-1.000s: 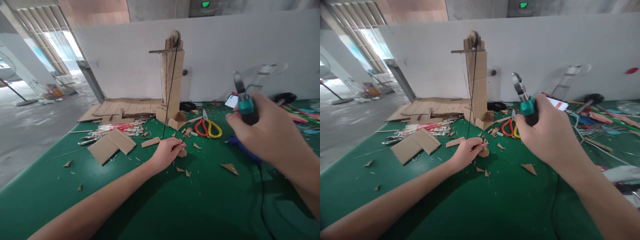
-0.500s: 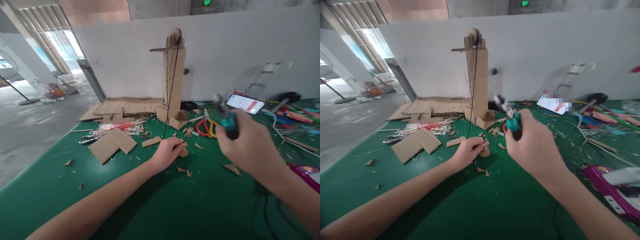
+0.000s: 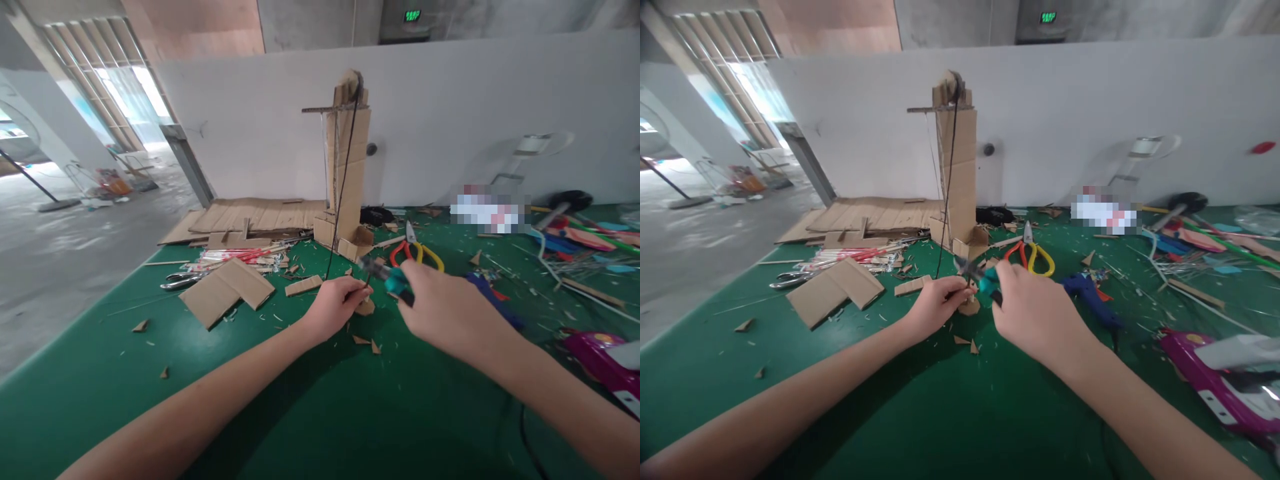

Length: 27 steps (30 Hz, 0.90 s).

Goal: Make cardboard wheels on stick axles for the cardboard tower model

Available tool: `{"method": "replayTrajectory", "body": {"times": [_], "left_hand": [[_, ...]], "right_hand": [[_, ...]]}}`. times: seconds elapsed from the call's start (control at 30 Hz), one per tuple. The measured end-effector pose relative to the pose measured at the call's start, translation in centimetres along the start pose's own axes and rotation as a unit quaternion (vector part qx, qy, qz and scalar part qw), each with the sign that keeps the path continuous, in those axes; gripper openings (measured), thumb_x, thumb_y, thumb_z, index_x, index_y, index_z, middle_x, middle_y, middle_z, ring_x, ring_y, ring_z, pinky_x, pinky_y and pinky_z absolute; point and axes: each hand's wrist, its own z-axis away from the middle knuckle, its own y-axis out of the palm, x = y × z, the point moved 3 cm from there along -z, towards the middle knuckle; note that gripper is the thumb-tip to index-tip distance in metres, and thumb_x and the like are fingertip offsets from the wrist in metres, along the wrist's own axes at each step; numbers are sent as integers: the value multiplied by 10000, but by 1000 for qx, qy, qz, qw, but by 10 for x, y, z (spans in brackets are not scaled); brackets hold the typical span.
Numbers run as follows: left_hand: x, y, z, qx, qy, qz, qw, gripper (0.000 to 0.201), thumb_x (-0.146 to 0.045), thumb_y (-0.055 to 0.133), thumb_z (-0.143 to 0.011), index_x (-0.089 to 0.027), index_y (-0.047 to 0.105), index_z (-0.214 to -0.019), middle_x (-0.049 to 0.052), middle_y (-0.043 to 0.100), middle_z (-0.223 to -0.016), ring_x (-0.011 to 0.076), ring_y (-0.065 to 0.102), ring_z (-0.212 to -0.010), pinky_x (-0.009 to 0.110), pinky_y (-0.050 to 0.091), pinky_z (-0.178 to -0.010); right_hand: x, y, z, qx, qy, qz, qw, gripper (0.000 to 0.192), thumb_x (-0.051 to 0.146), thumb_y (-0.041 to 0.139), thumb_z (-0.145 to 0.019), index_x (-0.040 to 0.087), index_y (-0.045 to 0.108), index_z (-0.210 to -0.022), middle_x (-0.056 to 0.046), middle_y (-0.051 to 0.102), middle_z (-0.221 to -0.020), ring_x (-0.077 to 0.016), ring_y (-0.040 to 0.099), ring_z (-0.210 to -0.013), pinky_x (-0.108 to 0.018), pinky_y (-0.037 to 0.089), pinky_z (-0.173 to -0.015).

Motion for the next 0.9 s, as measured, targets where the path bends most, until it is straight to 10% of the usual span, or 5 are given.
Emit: {"method": "replayTrajectory", "body": {"times": [0.3,0.43,0.57,0.7,0.9], "left_hand": [[1,1,0,2,-3,9,1000,285,-264,449,-900,-159,551,-656,27,600,-702,138,566,-704,240,434,-654],[2,2,0,4,8,24,1000,289,-260,457,-897,-154,537,-641,32,613,-741,139,576,-755,244,439,-716],[2,1,0,1,-4,1,1000,283,-273,451,-899,-155,555,-664,26,592,-706,132,552,-690,240,434,-656],[1,1,1,7,5,18,1000,303,-268,436,-904,-158,532,-640,31,600,-732,139,570,-743,254,443,-713],[0,1,0,4,-2,13,1000,294,-278,439,-900,-162,544,-651,34,608,-717,147,572,-724,259,445,-675]], "right_hand": [[-6,3,-2,60,15,-27,998,123,289,481,-764,231,381,-722,7,495,-571,-150,426,-435,-256,243,-420],[-12,-8,-2,-83,95,-51,991,90,285,455,-790,223,395,-815,-11,526,-613,-166,479,-496,-263,303,-460],[-4,4,-3,69,16,-15,997,123,310,483,-767,227,396,-740,-4,513,-589,-148,422,-436,-255,240,-409],[-5,-6,-5,-55,69,-20,996,86,287,450,-792,210,413,-806,-23,519,-626,-154,460,-488,-259,293,-443],[-5,0,-1,1,43,9,999,114,319,463,-785,209,433,-773,-26,526,-618,-146,446,-460,-253,248,-416]]}}
